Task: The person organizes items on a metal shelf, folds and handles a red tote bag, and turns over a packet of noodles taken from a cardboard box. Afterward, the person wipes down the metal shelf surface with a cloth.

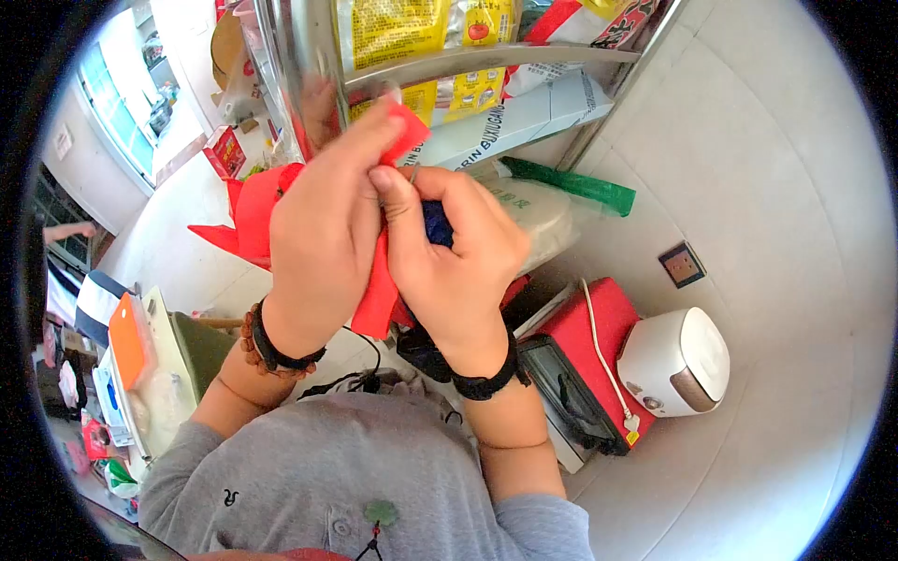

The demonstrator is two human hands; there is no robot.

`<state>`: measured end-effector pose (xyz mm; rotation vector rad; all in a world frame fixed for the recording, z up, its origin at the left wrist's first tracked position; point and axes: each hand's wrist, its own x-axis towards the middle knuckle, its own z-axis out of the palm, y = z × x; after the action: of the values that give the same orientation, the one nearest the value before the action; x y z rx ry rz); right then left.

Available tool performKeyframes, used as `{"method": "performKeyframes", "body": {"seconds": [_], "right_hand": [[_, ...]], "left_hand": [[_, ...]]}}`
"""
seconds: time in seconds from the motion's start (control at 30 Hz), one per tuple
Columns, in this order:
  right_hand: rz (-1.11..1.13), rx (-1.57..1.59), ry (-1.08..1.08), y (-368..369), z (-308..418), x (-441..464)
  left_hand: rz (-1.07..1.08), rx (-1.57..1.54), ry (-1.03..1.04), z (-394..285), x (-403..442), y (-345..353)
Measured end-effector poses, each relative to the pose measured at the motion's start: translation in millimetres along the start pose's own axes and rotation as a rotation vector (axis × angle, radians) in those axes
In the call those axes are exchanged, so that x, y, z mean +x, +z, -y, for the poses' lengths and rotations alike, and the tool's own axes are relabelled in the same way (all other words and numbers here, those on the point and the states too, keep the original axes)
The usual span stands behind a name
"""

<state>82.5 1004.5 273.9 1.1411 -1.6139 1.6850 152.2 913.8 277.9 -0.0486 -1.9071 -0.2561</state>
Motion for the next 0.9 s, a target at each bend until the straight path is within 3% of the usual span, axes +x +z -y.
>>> {"method": "performKeyframes", "body": {"seconds": [0.1,0.27,0.4,0.5,0.63,0.77,0.8,0.9], "right_hand": [[-0.053,0.022,0.009,5,-9,9],[-0.072,-0.024,-0.125,13,-8,20],[-0.005,-0.082,-0.114,21,-7,20],[0.066,-0.11,-0.154,23,-9,14],[0.151,-0.016,-0.092,23,-20,4],[0.184,0.195,0.03,26,-27,-1],[0.187,0.208,0.048,25,-27,-3],[0.185,0.195,0.012,25,-25,-4]], "left_hand": [[0.106,-0.002,-0.122,-14,4,-10],[-0.08,0.035,-0.113,-14,1,-22],[-0.084,0.077,-0.076,0,3,-22],[-0.051,0.022,-0.204,3,-10,-30],[-0.028,-0.324,-0.706,25,-43,-47],[0.091,-0.524,-0.787,42,-63,-53],[0.155,-0.403,-0.508,53,-69,-49],[0.128,-0.642,-0.684,49,-84,-41]]}}
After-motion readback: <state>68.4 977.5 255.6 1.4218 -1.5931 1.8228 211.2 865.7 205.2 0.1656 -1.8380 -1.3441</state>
